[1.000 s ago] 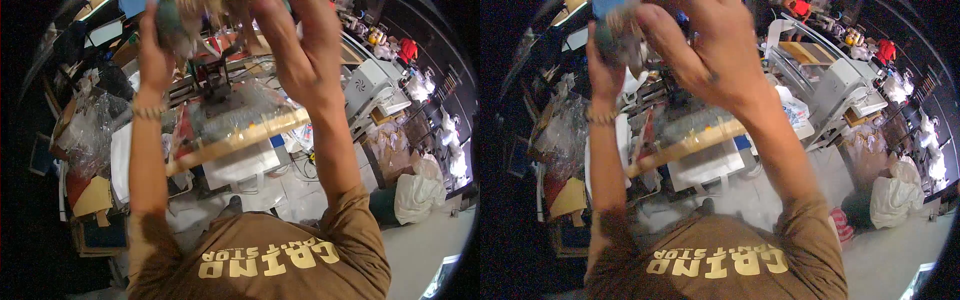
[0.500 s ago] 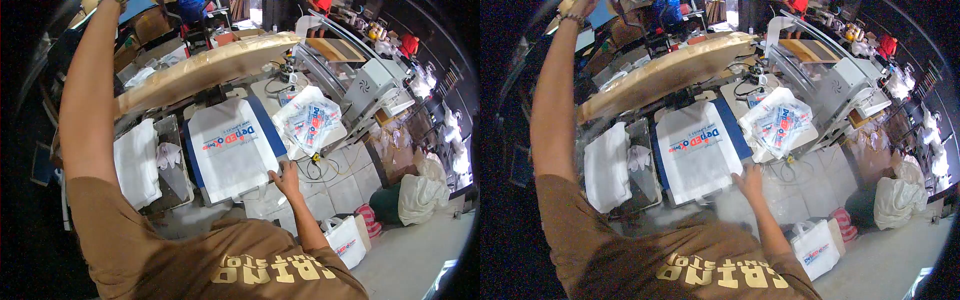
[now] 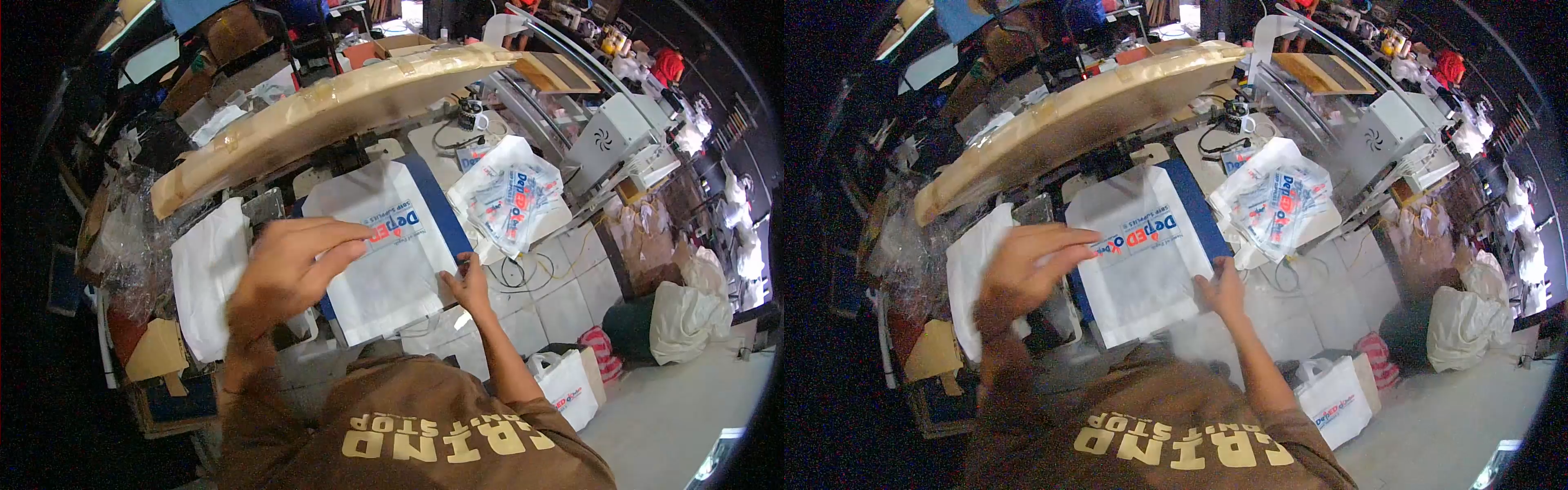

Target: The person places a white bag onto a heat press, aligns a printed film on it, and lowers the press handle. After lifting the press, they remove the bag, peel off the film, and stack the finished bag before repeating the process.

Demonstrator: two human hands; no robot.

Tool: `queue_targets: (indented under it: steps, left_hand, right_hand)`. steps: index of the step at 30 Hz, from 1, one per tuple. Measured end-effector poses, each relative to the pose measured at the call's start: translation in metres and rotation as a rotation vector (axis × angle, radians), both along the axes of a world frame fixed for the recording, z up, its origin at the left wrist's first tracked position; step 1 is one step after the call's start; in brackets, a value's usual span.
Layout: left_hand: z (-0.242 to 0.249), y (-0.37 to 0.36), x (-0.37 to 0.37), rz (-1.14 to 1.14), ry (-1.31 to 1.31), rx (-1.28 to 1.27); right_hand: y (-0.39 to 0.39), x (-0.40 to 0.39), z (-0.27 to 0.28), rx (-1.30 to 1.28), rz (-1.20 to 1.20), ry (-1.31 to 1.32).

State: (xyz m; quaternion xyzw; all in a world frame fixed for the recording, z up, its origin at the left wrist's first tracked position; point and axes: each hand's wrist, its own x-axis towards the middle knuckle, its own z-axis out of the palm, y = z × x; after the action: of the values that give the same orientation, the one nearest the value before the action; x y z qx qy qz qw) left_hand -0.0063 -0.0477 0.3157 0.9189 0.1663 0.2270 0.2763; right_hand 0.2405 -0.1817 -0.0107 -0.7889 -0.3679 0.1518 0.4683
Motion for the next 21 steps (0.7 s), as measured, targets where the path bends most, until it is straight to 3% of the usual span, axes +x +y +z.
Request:
queue_targets:
  steps: [1, 4, 6, 8, 10, 11, 12, 13, 15, 17, 19, 21]
  left_hand:
    - [-0.046, 0.025, 0.008, -0.01, 0.093, -0.132]
    - [-0.2, 0.091, 0.019, 0.06, 0.283, -0.202]
    - [-0.261, 0.092, 0.029, 0.314, 0.325, 0.11]
    - [-0.264, 0.069, 0.056, 0.328, 0.379, 0.164]
    - [-0.292, 0.059, 0.082, 0.226, 0.259, 0.329]
    - [-0.295, 0.054, 0.092, 0.151, 0.33, 0.338]
    - [-0.275, 0.041, 0.107, 0.153, 0.435, 0.278]
    - [-0.306, 0.05, 0.112, 0.179, 0.406, 0.357]
    - [-0.3, 0.049, 0.117, 0.186, 0.617, 0.312]
    - [-0.331, 0.057, 0.106, 0.2, 0.418, 0.35]
    - [-0.335, 0.061, 0.105, 0.149, 0.477, 0.436]
    - [-0.331, 0.058, 0.11, 0.14, 0.527, 0.523]
  right_hand:
    - [0.001, 0.003, -0.003, -0.003, -0.005, -0.001]
    - [-0.006, 0.008, 0.006, -0.013, 0.12, 0.068]
    - [-0.019, -0.002, 0.052, -0.096, 0.31, 0.347]
    - [-0.032, -0.002, 0.049, 0.002, 0.321, 0.319]
    - [-0.036, -0.003, 0.03, 0.042, 0.3, 0.213]
    - [-0.033, -0.002, 0.025, 0.002, 0.268, 0.108]
    - [-0.031, -0.002, 0.021, 0.006, 0.271, 0.219]
    - [-0.022, -0.007, 0.005, -0.014, 0.246, 0.151]
    - [-0.02, -0.014, 0.004, 0.057, 0.225, 0.126]
    - [-0.023, -0.014, 0.008, 0.025, 0.18, 0.105]
    - [-0.021, -0.02, 0.005, -0.078, 0.194, 0.086]
    - [-0.025, -0.025, 0.011, -0.015, 0.149, 0.068]
